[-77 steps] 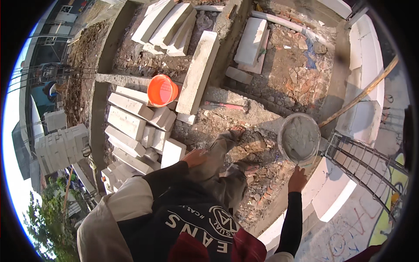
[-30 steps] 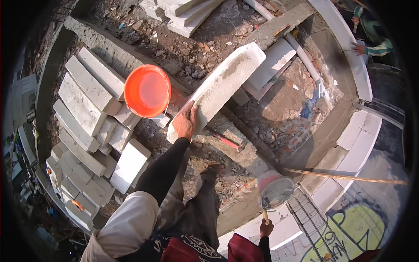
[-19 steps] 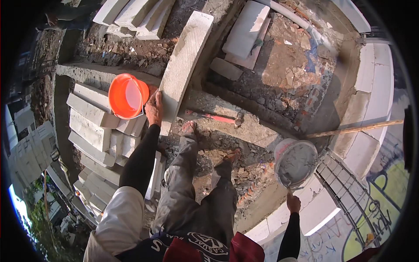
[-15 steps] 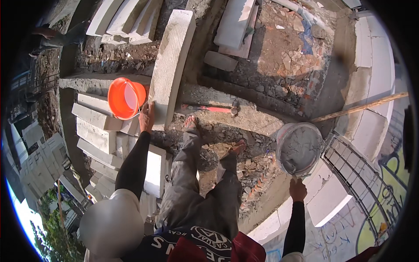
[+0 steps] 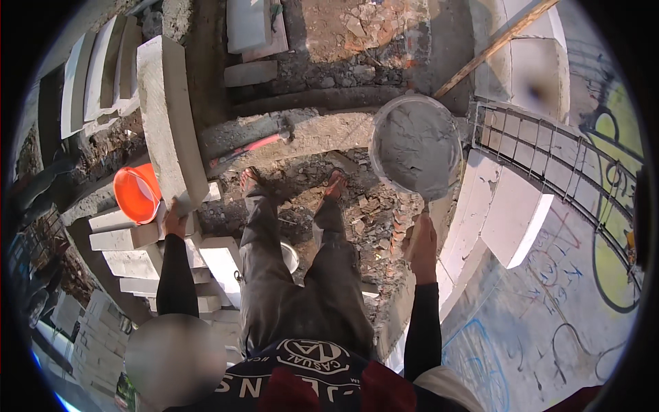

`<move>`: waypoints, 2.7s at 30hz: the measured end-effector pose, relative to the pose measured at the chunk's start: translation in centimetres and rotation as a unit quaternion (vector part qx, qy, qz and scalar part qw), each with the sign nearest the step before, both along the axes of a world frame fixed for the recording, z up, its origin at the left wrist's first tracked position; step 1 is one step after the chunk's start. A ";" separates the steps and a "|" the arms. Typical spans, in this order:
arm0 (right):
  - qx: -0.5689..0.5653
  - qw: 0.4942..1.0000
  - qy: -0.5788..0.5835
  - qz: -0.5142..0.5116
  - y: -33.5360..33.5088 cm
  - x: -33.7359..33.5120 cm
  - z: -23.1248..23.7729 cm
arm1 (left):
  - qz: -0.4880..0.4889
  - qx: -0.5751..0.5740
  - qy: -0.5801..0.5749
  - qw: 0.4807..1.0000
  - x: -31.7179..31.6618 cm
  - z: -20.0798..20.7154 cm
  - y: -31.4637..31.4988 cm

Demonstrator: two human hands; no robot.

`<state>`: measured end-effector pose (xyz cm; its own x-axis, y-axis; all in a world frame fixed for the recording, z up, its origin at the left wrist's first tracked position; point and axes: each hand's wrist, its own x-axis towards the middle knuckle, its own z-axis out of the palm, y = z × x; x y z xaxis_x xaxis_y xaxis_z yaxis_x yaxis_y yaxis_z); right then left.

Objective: The person applies mortar to a wall and the side of autoclaved aerated concrete blocks using a trowel, places the blocks, and taps them into alignment with a mallet.

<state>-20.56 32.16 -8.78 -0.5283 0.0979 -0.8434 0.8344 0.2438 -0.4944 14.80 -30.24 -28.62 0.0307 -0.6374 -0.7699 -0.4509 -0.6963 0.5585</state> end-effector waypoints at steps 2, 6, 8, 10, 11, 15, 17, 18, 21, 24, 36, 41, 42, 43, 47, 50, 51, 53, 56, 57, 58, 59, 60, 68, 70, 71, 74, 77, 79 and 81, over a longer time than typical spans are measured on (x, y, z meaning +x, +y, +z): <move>-0.100 0.985 -0.009 -0.139 -4.0 0.5 -4.4 | -0.005 0.006 -0.038 0.999 -2.7 0.0 1.5; -0.181 0.918 0.014 -0.352 -15.4 0.4 -12.0 | -0.008 0.002 -0.041 0.999 -2.7 0.5 -0.2; -0.209 0.909 0.000 -0.361 -18.2 1.7 -11.5 | -0.011 0.029 -0.084 0.996 -5.6 1.6 1.9; -0.239 0.914 -0.042 -0.327 -20.8 5.0 -9.8 | 0.019 -0.012 -0.118 0.993 -4.7 2.7 1.8; -0.228 0.921 -0.064 -0.309 -22.0 6.9 -9.0 | 0.035 -0.016 -0.122 0.992 -3.9 3.2 1.9; -0.211 0.958 -0.127 -0.146 -23.9 11.5 -6.2 | 0.030 -0.061 -0.096 0.993 -5.0 4.3 3.9; -0.186 0.978 -0.080 0.043 -27.0 11.5 -3.2 | 0.031 -0.062 -0.045 0.997 -5.0 4.9 4.9; -0.185 0.978 -0.080 0.059 -28.2 11.4 -3.4 | 0.047 -0.062 -0.042 0.996 -4.9 5.1 5.4; -0.050 0.851 0.206 0.480 -30.3 8.9 -6.5 | 0.201 0.069 0.141 0.967 -4.8 6.1 6.5; 0.029 0.654 0.324 0.682 -37.7 7.7 -5.0 | 0.297 0.130 0.211 0.922 -3.5 5.3 7.1; 0.066 0.594 0.430 0.677 -51.9 -8.6 -9.8 | 0.281 0.078 0.219 0.931 -5.9 4.7 9.6; -0.056 0.443 0.293 0.845 -50.3 2.7 -7.4 | 0.307 0.045 0.202 0.929 -5.5 5.2 9.9; -0.053 0.445 0.294 0.844 -50.7 2.4 -7.4 | 0.304 0.047 0.203 0.930 -5.4 5.2 9.6; -0.023 0.461 0.291 0.838 -51.3 1.7 -7.5 | 0.303 0.058 0.199 0.930 -5.4 5.4 9.5; 0.062 0.539 0.275 0.794 -54.0 -3.1 -7.0 | 0.269 0.104 0.200 0.936 -5.1 5.9 9.2; 0.053 0.535 0.259 0.802 -54.1 -0.1 -6.2 | 0.283 0.104 0.195 0.933 -5.3 5.9 9.3; 0.009 0.479 0.289 0.829 -53.0 1.3 -6.8 | 0.276 0.108 0.202 0.933 -5.5 5.9 9.5; -0.001 0.437 0.307 0.845 -53.6 1.4 -6.7 | 0.295 0.108 0.210 0.926 -5.2 5.7 9.4; 0.067 0.424 0.256 0.866 -56.3 -2.2 -6.7 | 0.284 0.111 0.198 0.931 -5.1 6.0 9.2; 0.066 0.405 0.252 0.876 -57.5 -2.6 -6.1 | 0.274 0.104 0.194 0.936 -4.6 5.9 9.4; 0.070 0.405 0.252 0.876 -58.1 -3.3 -6.2 | 0.273 0.106 0.197 0.936 -4.6 5.9 9.3; 0.069 0.431 0.261 0.861 -58.7 -4.3 -6.4 | 0.276 0.110 0.190 0.936 -4.5 5.9 9.3; 0.068 0.456 0.268 0.846 -59.1 -5.7 -6.7 | 0.279 0.114 0.183 0.936 -4.7 6.2 9.3; 0.075 0.554 0.331 0.760 -63.0 -13.8 -8.2 | 0.274 0.114 0.192 0.936 -5.3 6.9 8.8; 0.077 0.521 0.352 0.774 -61.8 -11.0 -8.3 | 0.267 0.099 0.210 0.935 -5.2 6.7 8.9; 0.057 0.488 0.305 0.816 -62.2 -8.8 -7.3 | 0.270 0.092 0.210 0.935 -4.8 6.6 8.6; 0.106 0.505 0.268 0.813 -63.0 -10.1 -7.9 | 0.268 0.114 0.178 0.940 -4.6 7.1 9.1; 0.070 0.561 0.450 0.691 -63.7 -17.3 -10.5 | 0.249 0.120 0.192 0.942 -5.9 7.5 8.4; 0.105 0.618 0.373 0.684 -65.3 -18.6 -10.3 | 0.249 0.134 0.194 0.939 -5.4 7.3 8.4; 0.076 0.605 0.357 0.708 -63.6 -16.4 -10.7 | 0.263 0.128 0.193 0.936 -5.6 7.7 8.5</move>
